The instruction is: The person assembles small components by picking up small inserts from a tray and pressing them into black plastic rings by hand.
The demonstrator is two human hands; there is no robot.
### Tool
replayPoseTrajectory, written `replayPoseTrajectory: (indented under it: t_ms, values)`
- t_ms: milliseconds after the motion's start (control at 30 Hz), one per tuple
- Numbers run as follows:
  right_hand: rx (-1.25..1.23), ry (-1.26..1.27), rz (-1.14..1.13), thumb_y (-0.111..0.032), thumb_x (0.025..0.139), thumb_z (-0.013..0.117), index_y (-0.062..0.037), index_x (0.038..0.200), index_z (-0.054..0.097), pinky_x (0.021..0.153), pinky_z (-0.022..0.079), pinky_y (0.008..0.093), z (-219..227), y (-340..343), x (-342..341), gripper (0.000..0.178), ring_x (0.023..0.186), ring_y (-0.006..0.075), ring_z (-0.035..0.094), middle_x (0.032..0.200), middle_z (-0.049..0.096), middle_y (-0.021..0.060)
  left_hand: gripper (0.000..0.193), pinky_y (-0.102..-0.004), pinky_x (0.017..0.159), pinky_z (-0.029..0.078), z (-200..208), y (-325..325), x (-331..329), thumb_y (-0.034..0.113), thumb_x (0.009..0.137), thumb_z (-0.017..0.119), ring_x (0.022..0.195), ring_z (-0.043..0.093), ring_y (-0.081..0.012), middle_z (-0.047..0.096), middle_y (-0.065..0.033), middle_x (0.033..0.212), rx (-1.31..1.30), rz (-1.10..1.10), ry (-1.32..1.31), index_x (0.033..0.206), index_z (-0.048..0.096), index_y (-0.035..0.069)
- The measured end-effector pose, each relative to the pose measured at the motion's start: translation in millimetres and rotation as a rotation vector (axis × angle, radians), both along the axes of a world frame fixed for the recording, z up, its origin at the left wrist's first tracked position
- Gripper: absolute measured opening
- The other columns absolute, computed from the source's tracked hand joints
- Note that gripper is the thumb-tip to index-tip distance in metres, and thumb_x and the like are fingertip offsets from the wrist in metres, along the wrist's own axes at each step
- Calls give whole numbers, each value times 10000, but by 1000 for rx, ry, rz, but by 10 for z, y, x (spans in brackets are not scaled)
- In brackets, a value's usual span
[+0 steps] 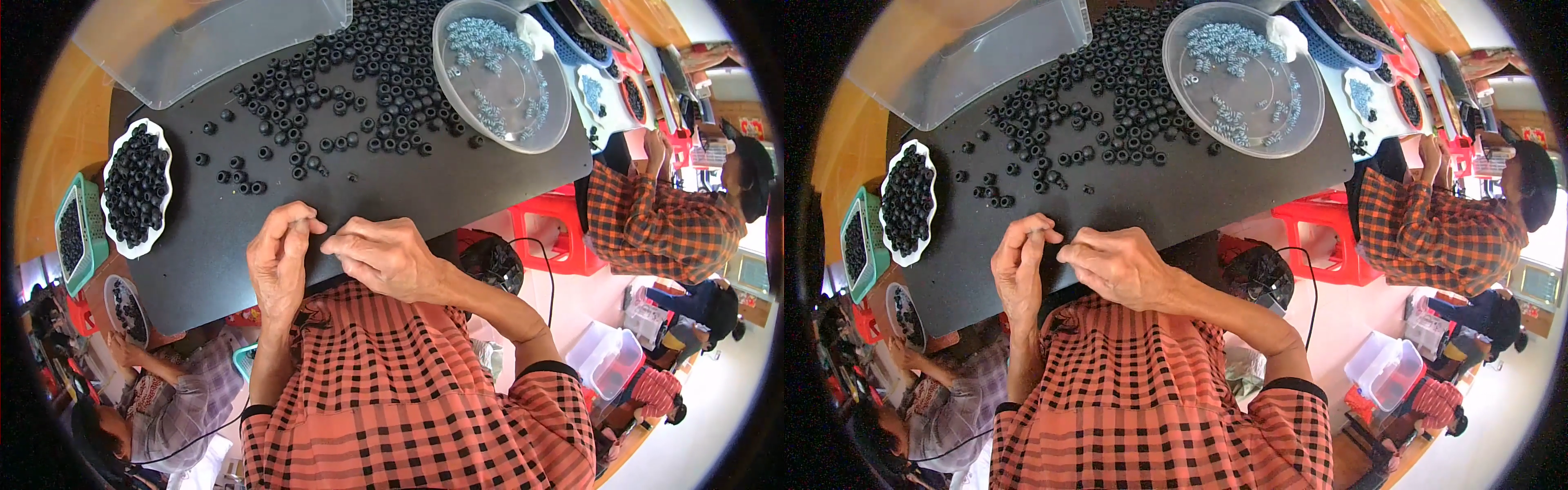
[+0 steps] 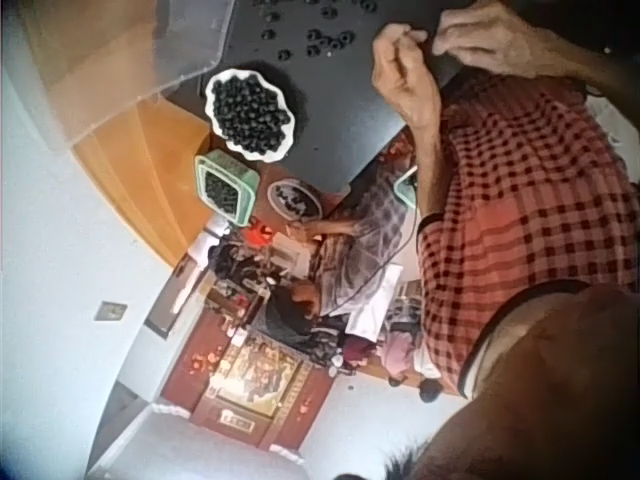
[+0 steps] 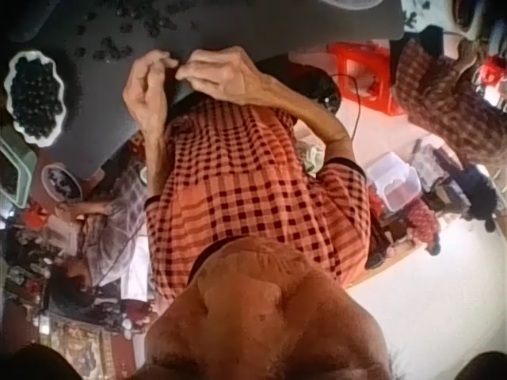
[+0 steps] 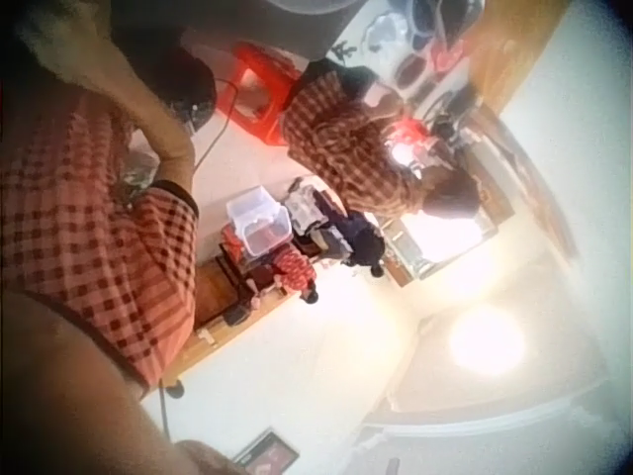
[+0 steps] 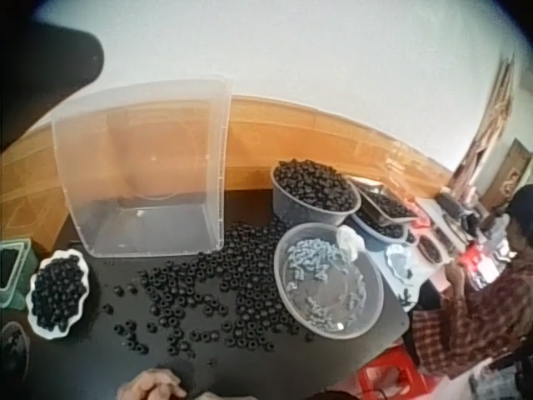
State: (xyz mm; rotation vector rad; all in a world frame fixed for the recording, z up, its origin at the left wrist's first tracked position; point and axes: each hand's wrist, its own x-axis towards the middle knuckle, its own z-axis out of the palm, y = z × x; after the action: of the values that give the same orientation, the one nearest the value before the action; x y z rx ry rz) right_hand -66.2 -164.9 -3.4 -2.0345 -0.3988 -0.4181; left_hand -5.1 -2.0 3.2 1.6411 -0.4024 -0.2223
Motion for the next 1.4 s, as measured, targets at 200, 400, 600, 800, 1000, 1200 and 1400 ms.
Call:
replayPoseTrajectory:
  t_ms: [200,400,600,800,1000,1200,1400]
  values:
    - [170,110,-6,71,769,634,-17,987,657,552,508,300,-24,-33,-6,236,627,193,608,824,616,80,137,-201,669,415,2,-49,-29,54,962,510,758,547,-60,642,-26,846,35,14,51,1009,631,14]
    - [236,69,8,82,784,621,-8,985,658,558,494,306,-69,-42,-11,223,627,195,597,821,611,87,144,-197,646,387,-18,-58,-16,76,971,508,732,514,-47,642,-17,830,64,31,3,1006,636,19]
    - [264,97,8,92,784,618,-4,976,665,564,487,290,-44,-66,-19,220,636,170,585,814,607,86,133,-189,611,344,9,-113,8,86,962,525,687,460,-25,647,-4,811,30,60,70,988,643,31]
    - [105,-36,-268,98,785,621,-3,1007,632,590,515,301,100,-218,100,244,674,186,621,866,616,96,132,-182,585,310,12,-104,-6,100,953,531,637,388,-12,647,10,790,27,86,58,981,647,43]
    - [-175,20,-314,20,777,679,0,1061,595,622,545,352,40,-268,254,296,732,281,649,973,610,117,128,-176,570,305,3,-115,2,98,951,531,623,382,-8,646,13,788,-9,74,108,972,646,48]
    - [-231,-109,-306,7,765,679,-21,1034,609,631,538,352,189,-328,472,279,753,267,633,950,608,96,126,-178,562,322,35,-136,-13,85,953,526,617,385,-9,643,18,790,53,70,79,972,644,47]
    - [-604,-51,-125,-60,718,687,-59,885,628,752,452,357,202,-377,876,177,836,229,543,851,582,50,121,-176,547,317,35,-116,-28,93,957,529,612,382,-8,636,21,790,38,62,96,972,641,47]
